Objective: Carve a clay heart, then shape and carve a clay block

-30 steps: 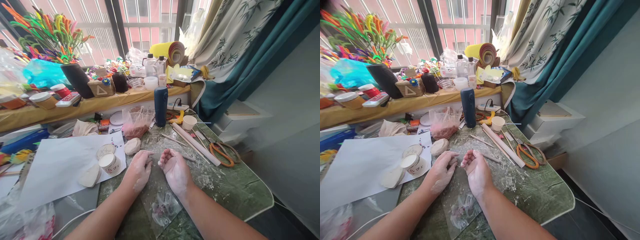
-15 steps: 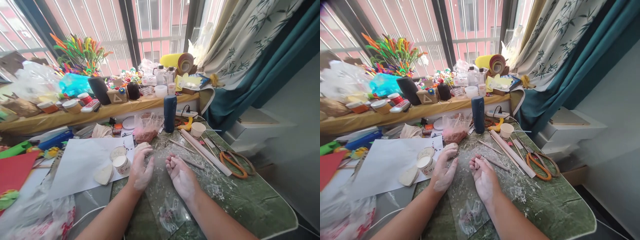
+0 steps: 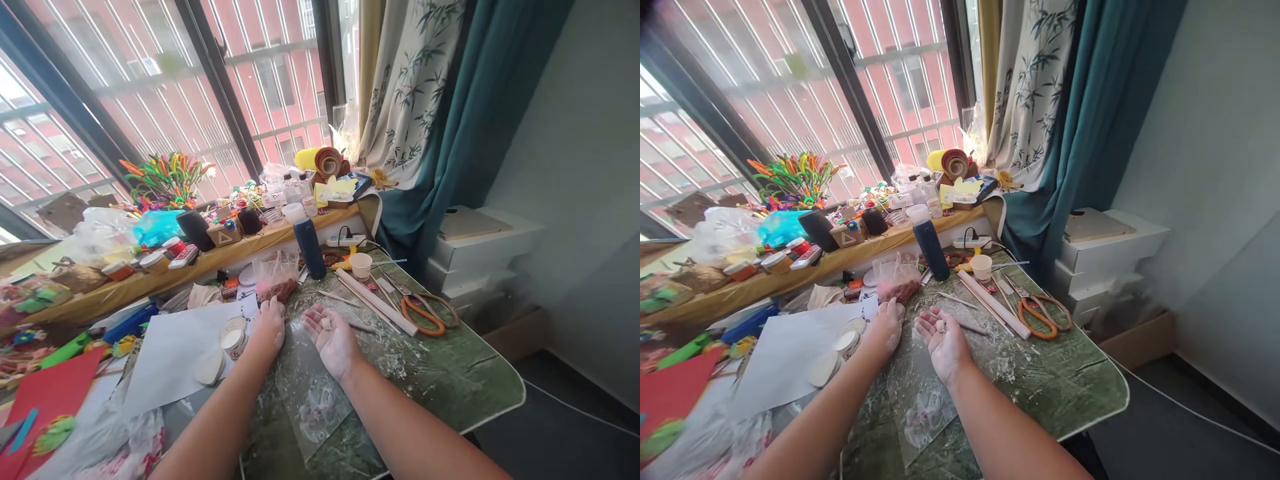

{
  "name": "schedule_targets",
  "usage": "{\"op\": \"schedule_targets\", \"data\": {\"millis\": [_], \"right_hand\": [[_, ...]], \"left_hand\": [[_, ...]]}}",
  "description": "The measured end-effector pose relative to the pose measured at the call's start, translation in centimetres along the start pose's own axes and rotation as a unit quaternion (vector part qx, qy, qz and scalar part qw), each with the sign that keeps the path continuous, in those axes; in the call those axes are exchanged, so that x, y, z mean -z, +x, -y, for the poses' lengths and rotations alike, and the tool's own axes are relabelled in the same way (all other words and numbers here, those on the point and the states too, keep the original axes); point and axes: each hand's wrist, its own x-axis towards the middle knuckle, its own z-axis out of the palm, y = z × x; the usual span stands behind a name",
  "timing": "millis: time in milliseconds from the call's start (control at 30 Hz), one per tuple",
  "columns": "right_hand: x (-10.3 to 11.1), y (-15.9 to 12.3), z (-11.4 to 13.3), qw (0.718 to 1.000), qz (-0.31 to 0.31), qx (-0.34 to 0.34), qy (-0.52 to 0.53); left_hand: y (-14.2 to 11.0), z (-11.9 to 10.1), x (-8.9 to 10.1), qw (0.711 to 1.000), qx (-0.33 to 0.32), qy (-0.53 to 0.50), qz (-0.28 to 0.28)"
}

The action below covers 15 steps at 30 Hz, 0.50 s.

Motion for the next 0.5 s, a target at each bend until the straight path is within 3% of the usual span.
{"op": "schedule_targets", "data": {"millis": [233, 500], "right_hand": [[-0.1, 0.0, 0.1, 1.0, -0.005, -0.017, 0.018], [0.2, 1.1, -0.1, 0.999, -0.007, -0.027, 0.028]], "left_hand": [[0.1, 0.3, 0.4, 1.0, -0.007, 0.02, 0.009], [-0.6, 0.2, 0.9, 1.0, -0.023, -0.012, -0.018]]}}
